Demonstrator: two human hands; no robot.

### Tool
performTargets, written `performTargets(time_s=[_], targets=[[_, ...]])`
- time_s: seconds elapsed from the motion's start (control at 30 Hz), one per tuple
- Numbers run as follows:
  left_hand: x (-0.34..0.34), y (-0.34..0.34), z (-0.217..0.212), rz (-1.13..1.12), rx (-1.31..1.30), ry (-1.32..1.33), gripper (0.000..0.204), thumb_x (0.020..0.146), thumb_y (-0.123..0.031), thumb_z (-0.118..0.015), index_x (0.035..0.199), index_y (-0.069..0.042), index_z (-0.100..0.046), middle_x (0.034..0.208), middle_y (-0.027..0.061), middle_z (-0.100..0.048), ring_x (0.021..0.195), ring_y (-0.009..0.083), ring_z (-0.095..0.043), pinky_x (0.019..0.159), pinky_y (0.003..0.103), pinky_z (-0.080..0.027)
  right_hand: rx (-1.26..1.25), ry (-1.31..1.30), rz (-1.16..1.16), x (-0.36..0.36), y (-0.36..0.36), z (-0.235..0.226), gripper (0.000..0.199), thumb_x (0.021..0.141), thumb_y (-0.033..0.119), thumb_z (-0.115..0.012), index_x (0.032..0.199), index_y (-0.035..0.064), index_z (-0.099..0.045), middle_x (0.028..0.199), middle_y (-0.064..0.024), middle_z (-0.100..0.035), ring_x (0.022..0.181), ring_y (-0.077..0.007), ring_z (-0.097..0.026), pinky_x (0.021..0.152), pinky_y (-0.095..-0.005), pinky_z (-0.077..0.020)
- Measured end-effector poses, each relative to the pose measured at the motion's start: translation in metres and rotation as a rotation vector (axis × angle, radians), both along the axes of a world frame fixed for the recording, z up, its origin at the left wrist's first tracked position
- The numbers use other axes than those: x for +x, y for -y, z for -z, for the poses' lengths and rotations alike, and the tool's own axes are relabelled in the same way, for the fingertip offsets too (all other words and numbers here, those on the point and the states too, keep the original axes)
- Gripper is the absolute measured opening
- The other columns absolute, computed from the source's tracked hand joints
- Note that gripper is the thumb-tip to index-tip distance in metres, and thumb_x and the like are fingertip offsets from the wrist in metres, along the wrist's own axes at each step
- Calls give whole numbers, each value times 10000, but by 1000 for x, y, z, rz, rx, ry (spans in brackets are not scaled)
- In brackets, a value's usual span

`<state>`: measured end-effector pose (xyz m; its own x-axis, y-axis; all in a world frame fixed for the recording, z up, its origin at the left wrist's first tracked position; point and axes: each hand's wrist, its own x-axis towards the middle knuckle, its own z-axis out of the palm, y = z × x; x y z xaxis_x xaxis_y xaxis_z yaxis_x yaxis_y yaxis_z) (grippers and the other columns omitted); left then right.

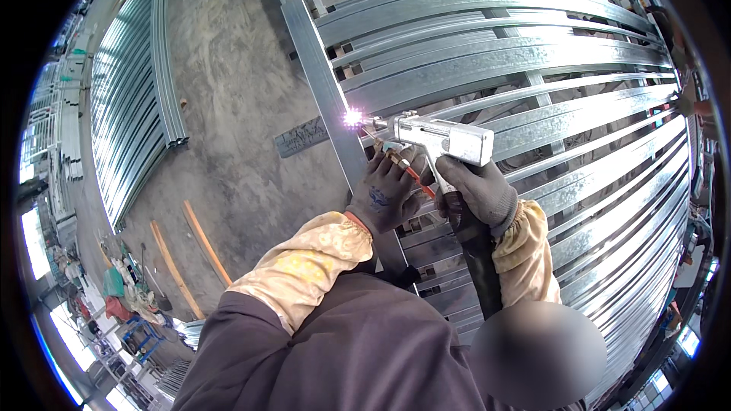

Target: The person welds a metal frame using a handheld welding gun. They repeatedly position the tool at intersections of metal bars and apply welds, creating bright sparks. The person adjusts the frame and repositions the tool multiple times to complete welds along the structure.

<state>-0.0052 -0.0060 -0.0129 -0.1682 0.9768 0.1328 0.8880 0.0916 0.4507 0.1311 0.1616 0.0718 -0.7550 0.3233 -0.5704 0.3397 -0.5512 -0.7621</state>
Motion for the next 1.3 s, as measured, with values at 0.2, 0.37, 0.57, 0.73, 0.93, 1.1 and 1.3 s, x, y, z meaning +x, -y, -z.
performTargets(time_s=[0.2, 0.37, 0.57, 0.73, 0.93, 1.1, 1.3], targets=[[-3, -2, -3, 25, 123, 87, 534, 777, -233, -767, 1248, -48, -596, 1289, 180, -598, 1192, 418, -580, 1081, 543, -429, -35, 12, 14, -3, 2, -10, 316, 1002, 219, -677, 1217, -5, -618, 895, -69, -697, 617, -115, -652, 530, -259, -525], [-3, -1, -2, 16, 143, 117, 519, 792, -234, -760, 1247, -45, -597, 1285, 177, -600, 1193, 417, -580, 1072, 544, -431, -58, -6, 15, -4, 3, -12, 331, 1006, 224, -672, 1229, -12, -604, 896, -72, -698, 637, -121, -664, 546, -263, -541], [-4, 0, 0, 21, 120, 97, 560, 800, -262, -758, 1287, -42, -591, 1283, 176, -605, 1224, 420, -574, 1067, 548, -430, -1, 20, 3, -4, 4, -12, 319, 1010, 209, -659, 1233, -11, -599, 895, -79, -696, 633, -129, -663, 540, -271, -546], [-4, -1, -1, 23, 134, 93, 531, 815, -268, -753, 1271, -43, -601, 1274, 168, -613, 1212, 411, -582, 1062, 535, -433, -12, 21, -11, -4, 3, -13, 319, 1012, 196, -649, 1247, -13, -594, 899, -81, -697, 640, -132, -666, 541, -275, -548], [-4, -2, -4, 28, 194, 101, 511, 788, -238, -762, 1238, -53, -607, 1240, 160, -619, 1162, 405, -598, 1041, 530, -446, 4, 10, -13, 0, 4, -18, 362, 1011, 172, -647, 1304, -25, -562, 980, -82, -686, 686, -137, -677, 574, -281, -563], [-10, 0, 0, 49, 150, 178, 536, 767, -215, -770, 1241, -45, -586, 1238, 184, -611, 1171, 428, -584, 1054, 537, -442, -9, -24, 45, -1, 3, -32, 345, 1015, 156, -637, 1294, -31, -555, 985, -91, -675, 696, -150, -683, 573, -284, -555], [-7, -1, 3, -33, 286, 197, 560, 757, -211, -782, 1250, -40, -578, 1243, 195, -608, 1187, 435, -581, 1078, 559, -427, 19, -15, 63, -11, -1, -17, 330, 1008, 156, -646, 1266, -32, -562, 930, -98, -672, 654, -159, -680, 558, -287, -548]])
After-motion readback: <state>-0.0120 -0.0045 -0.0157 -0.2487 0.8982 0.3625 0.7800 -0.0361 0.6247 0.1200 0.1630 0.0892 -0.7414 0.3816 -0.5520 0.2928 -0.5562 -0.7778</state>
